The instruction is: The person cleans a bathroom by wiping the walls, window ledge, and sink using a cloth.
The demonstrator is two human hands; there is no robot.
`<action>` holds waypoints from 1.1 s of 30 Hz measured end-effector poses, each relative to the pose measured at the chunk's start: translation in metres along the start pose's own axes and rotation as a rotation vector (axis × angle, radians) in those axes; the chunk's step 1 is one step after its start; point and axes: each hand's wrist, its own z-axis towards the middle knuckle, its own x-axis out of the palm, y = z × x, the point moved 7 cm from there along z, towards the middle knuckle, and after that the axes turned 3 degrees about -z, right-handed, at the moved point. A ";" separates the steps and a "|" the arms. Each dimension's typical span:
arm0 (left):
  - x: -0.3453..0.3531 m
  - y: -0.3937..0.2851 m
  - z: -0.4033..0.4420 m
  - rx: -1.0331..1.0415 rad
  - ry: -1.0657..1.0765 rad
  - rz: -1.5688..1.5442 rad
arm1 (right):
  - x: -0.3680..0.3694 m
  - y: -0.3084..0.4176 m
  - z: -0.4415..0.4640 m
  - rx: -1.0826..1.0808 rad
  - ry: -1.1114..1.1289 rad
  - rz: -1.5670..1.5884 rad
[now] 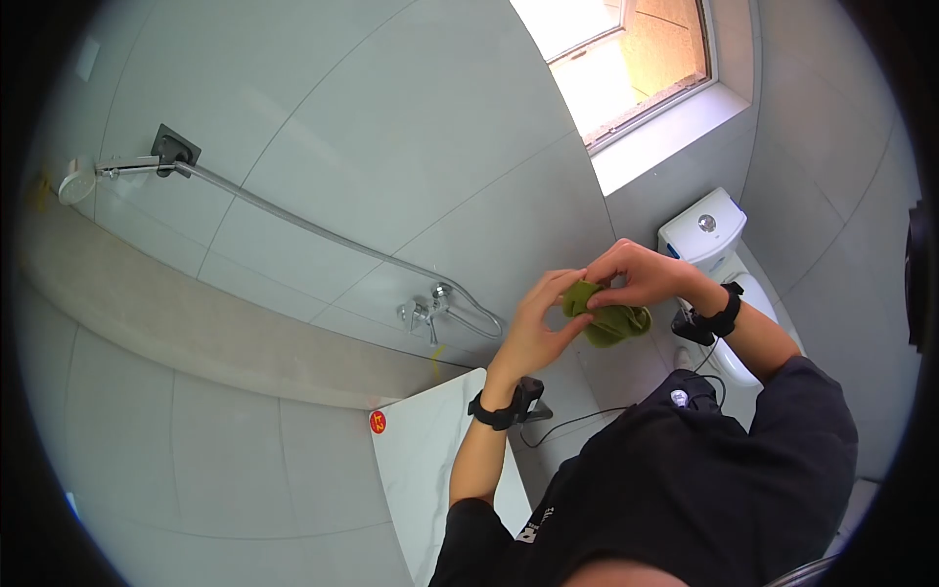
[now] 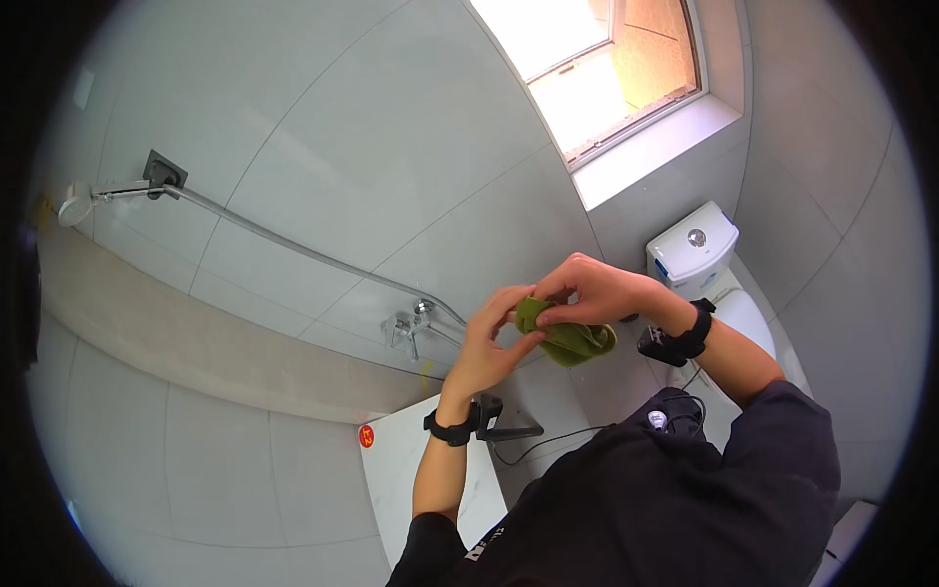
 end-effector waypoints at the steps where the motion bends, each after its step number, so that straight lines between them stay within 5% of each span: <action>1: -0.004 -0.001 0.000 0.009 -0.017 0.005 | -0.002 0.003 -0.001 0.032 -0.016 0.005; 7: -0.031 -0.022 -0.009 -0.080 -0.102 0.101 | -0.012 0.028 -0.007 0.080 0.061 -0.062; 12: -0.074 -0.069 -0.032 0.085 -0.255 0.501 | -0.077 0.047 -0.016 -0.068 -0.283 -0.119; 20: -0.147 -0.064 -0.051 -0.057 -0.441 0.448 | -0.185 0.053 -0.048 -0.122 -0.561 -0.048; 24: -0.148 -0.079 -0.014 -0.099 -0.426 0.601 | -0.229 0.056 -0.026 -0.214 -0.523 -0.096; 30: -0.163 -0.103 0.065 -0.425 -0.641 0.400 | -0.314 0.045 0.012 -0.325 -0.544 -0.168; 33: -0.171 -0.128 0.115 -0.273 -0.643 0.249 | -0.346 0.050 0.020 -0.358 -0.535 -0.167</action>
